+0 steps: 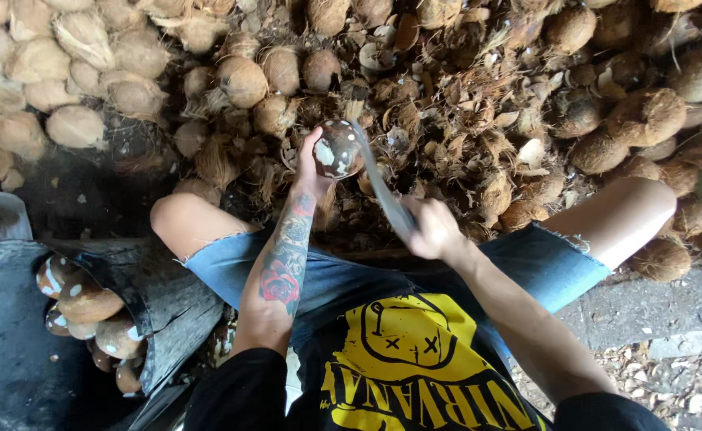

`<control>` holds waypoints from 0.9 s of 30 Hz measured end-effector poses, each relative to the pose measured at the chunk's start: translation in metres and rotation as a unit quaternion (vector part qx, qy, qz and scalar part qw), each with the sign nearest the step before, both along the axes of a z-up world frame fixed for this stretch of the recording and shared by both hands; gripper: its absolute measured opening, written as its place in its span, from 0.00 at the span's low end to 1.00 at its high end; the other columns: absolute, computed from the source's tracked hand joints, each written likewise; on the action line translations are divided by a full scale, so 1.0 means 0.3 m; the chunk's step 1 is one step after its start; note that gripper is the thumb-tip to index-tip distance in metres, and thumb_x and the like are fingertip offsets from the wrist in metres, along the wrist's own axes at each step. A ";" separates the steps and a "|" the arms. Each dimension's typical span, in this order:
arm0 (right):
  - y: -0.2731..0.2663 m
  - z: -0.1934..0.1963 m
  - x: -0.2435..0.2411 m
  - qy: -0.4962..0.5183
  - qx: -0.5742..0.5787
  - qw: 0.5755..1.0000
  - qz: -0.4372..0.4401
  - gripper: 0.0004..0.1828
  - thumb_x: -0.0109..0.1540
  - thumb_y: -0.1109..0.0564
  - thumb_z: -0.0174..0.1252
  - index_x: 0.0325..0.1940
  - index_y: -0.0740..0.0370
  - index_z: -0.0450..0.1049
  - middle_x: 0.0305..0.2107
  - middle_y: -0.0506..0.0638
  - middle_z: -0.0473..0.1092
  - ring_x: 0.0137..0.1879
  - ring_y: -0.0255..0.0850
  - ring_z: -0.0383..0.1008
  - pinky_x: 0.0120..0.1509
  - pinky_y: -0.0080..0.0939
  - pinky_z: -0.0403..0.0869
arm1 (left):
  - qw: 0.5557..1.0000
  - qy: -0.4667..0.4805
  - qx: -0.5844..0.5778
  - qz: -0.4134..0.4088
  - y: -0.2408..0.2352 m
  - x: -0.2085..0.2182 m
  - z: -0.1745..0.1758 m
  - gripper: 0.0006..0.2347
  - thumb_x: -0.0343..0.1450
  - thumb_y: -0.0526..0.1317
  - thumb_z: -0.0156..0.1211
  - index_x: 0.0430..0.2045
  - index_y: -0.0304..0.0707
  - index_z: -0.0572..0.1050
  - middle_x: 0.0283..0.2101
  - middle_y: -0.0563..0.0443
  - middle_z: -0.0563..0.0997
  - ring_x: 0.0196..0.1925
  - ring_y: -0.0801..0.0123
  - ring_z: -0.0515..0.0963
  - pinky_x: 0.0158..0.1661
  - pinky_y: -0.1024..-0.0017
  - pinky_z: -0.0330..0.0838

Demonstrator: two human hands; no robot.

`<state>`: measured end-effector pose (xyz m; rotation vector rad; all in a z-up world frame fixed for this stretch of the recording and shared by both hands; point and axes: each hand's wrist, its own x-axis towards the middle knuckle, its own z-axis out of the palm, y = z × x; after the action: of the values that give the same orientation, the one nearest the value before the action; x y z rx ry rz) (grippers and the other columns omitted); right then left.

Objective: The person sits cross-legged on the ground and uses a large knife to peel the fibrous husk off a coconut. They rotate the coconut in their hands to remove the husk in strips, occasionally dipping the coconut into a white bucket of water to rinse it.

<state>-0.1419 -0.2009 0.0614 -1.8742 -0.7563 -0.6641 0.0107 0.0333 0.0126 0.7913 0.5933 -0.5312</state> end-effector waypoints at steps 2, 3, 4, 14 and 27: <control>0.039 -0.005 -0.006 0.679 -0.059 0.718 -0.139 0.21 0.54 0.51 0.57 0.27 0.77 0.81 0.22 0.69 0.76 0.42 0.69 0.80 0.48 0.71 0.65 | 0.999 0.019 -0.049 0.014 -0.059 -0.019 -0.033 0.28 0.63 0.56 0.74 0.52 0.38 0.79 0.48 0.39 0.85 0.46 0.44 0.84 0.45 0.40 0.83; 0.026 -0.022 -0.032 0.678 -0.056 0.720 -0.138 0.21 0.54 0.51 0.57 0.27 0.77 0.81 0.22 0.69 0.76 0.42 0.69 0.80 0.48 0.71 0.65 | 0.999 0.018 -0.046 0.013 -0.062 -0.029 -0.039 0.28 0.63 0.56 0.74 0.52 0.38 0.79 0.48 0.39 0.85 0.46 0.44 0.84 0.45 0.40 0.83; 0.013 -0.041 -0.047 0.690 0.005 0.707 -0.156 0.18 0.51 0.52 0.55 0.16 0.71 0.77 0.15 0.65 0.71 0.31 0.63 0.74 0.42 0.62 0.68 | 0.995 0.002 -0.088 0.053 -0.066 -0.024 -0.045 0.25 0.64 0.58 0.72 0.50 0.46 0.80 0.49 0.41 0.85 0.49 0.44 0.83 0.48 0.42 0.81; -0.039 0.017 -0.072 0.097 0.010 0.993 -0.062 0.07 0.51 0.63 0.59 0.31 0.53 0.73 0.21 0.45 0.74 0.23 0.42 0.76 0.35 0.31 0.73 | 0.995 0.086 0.032 0.037 -0.053 -0.014 0.022 0.37 0.59 0.54 0.81 0.62 0.45 0.71 0.65 0.35 0.76 0.63 0.33 0.76 0.60 0.26 0.69; 0.021 -0.005 -0.013 0.637 -0.030 0.766 -0.084 0.16 0.49 0.53 0.56 0.08 0.61 0.69 0.02 0.52 0.63 0.14 0.47 0.73 0.29 0.47 0.71 | 0.990 0.041 -0.088 0.102 -0.126 -0.048 -0.052 0.25 0.59 0.54 0.75 0.45 0.39 0.82 0.46 0.37 0.86 0.44 0.46 0.86 0.45 0.51 0.82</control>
<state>-0.1459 -0.1947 0.0599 -1.9260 0.3065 0.5984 -0.0038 -0.0046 -0.0031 0.5361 0.6859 -0.4222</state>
